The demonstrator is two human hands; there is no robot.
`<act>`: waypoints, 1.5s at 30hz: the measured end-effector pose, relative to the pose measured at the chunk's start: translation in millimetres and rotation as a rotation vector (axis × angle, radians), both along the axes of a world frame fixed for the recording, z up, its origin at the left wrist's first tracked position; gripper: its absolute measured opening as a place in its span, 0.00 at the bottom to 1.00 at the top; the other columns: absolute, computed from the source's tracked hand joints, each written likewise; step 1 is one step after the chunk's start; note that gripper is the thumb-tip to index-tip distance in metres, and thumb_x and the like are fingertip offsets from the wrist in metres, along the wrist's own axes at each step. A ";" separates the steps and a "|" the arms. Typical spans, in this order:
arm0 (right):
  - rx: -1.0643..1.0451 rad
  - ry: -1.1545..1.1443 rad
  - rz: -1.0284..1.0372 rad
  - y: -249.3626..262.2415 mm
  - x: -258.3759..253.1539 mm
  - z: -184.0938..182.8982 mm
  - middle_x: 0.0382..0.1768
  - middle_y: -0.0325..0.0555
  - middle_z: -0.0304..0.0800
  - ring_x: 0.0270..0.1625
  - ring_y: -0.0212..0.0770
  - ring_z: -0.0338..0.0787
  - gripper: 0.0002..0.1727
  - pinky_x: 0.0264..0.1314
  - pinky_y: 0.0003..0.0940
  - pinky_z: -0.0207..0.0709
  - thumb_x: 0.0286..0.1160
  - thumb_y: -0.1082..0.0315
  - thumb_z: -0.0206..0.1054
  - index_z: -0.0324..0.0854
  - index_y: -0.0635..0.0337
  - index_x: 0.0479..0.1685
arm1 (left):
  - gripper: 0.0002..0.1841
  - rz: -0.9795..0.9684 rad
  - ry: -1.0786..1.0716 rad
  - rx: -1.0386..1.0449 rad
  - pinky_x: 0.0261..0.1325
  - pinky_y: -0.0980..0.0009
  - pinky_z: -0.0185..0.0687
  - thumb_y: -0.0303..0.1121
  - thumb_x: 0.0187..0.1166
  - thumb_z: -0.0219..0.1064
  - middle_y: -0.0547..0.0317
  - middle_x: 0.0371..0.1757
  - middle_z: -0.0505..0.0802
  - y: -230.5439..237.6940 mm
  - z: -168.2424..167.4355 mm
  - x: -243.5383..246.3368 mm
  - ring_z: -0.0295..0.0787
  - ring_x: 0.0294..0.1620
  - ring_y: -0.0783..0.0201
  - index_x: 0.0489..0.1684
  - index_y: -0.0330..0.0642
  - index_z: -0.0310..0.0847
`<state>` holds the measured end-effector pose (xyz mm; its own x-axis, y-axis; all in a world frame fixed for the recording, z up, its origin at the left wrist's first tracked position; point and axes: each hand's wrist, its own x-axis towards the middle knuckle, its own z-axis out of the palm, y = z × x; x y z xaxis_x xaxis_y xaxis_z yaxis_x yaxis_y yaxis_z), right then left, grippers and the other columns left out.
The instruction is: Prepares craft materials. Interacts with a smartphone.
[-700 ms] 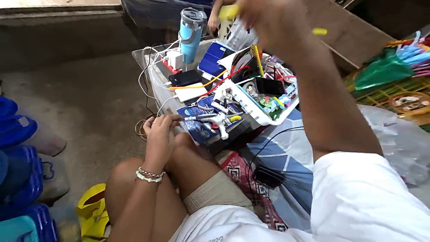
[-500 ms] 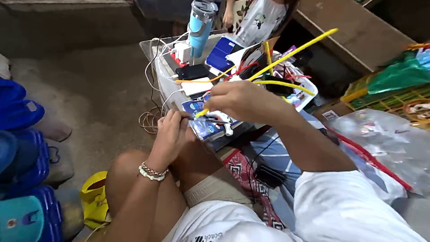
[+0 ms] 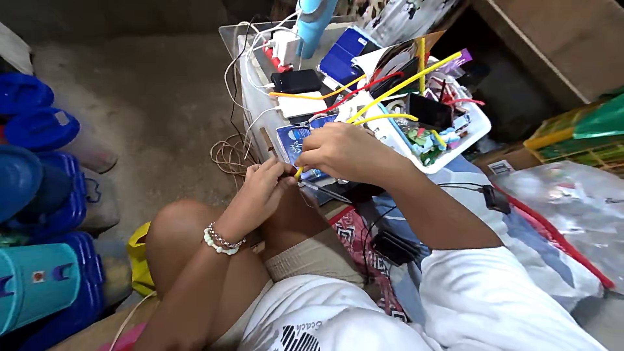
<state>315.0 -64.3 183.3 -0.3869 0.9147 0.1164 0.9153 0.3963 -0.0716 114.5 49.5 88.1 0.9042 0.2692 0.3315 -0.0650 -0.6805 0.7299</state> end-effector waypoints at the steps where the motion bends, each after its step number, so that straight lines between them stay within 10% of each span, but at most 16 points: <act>1: 0.006 0.003 0.003 0.4 -0.3 0.1 0.37 0.45 0.91 0.43 0.48 0.90 0.10 0.46 0.45 0.80 0.84 0.67 0.63 0.93 0.53 0.44 | 0.13 -0.027 -0.011 -0.007 0.66 0.49 0.71 0.39 0.88 0.56 0.64 0.46 0.87 0.4 -1.5 -0.1 0.84 0.52 0.67 0.52 0.45 0.85; 9: 0.039 0.056 0.030 -7.1 8.8 2.1 0.41 0.44 0.93 0.49 0.44 0.91 0.11 0.60 0.45 0.79 0.82 0.72 0.64 0.94 0.53 0.43 | 0.13 -0.105 0.003 0.007 0.65 0.47 0.72 0.39 0.88 0.56 0.60 0.48 0.89 -2.9 -13.0 11.4 0.86 0.54 0.64 0.51 0.42 0.84; 18: 0.459 -0.063 -0.407 -40.5 110.6 41.6 0.48 0.54 0.92 0.63 0.59 0.86 0.11 0.72 0.59 0.71 0.83 0.69 0.65 0.95 0.52 0.44 | 0.15 -0.058 -0.023 -0.071 0.63 0.49 0.75 0.40 0.91 0.52 0.59 0.47 0.87 -0.4 -20.6 21.8 0.84 0.52 0.64 0.52 0.41 0.82; 27: 0.222 0.031 -0.847 -47.2 207.6 -43.6 0.59 0.62 0.89 0.65 0.66 0.86 0.14 0.70 0.67 0.73 0.75 0.71 0.71 0.92 0.55 0.57 | 0.16 0.017 -0.098 -0.124 0.62 0.71 0.79 0.36 0.91 0.51 0.55 0.52 0.88 4.3 -23.7 21.5 0.84 0.54 0.70 0.55 0.36 0.81; 30: 0.309 0.170 -0.920 -38.3 171.4 -42.9 0.67 0.64 0.83 0.67 0.63 0.86 0.24 0.71 0.62 0.77 0.74 0.72 0.73 0.83 0.60 0.71 | 0.16 0.024 -0.081 -0.091 0.61 0.66 0.79 0.38 0.91 0.51 0.57 0.50 0.88 4.6 -24.5 21.1 0.84 0.54 0.68 0.55 0.38 0.82; 36: 0.087 0.434 -0.412 -37.6 22.8 -17.5 0.45 0.43 0.92 0.47 0.37 0.92 0.15 0.53 0.40 0.88 0.86 0.56 0.64 0.88 0.58 0.52 | 0.12 0.097 -0.074 -0.108 0.58 0.59 0.78 0.34 0.89 0.54 0.55 0.47 0.86 1.5 -17.8 21.8 0.82 0.52 0.62 0.52 0.37 0.82; 45: 0.112 0.448 -0.389 -21.9 -17.6 -41.5 0.42 0.44 0.94 0.41 0.37 0.92 0.09 0.49 0.34 0.87 0.83 0.66 0.66 0.89 0.60 0.51 | 0.15 0.246 -0.004 0.220 0.73 0.41 0.61 0.40 0.91 0.53 0.49 0.55 0.89 5.3 -7.5 13.2 0.83 0.63 0.51 0.54 0.40 0.82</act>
<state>297.4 -86.2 141.7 0.0828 0.9521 0.2945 0.8851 0.0655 -0.4608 127.7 54.8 80.7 0.8197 0.4009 0.4093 0.1182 -0.8174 0.5639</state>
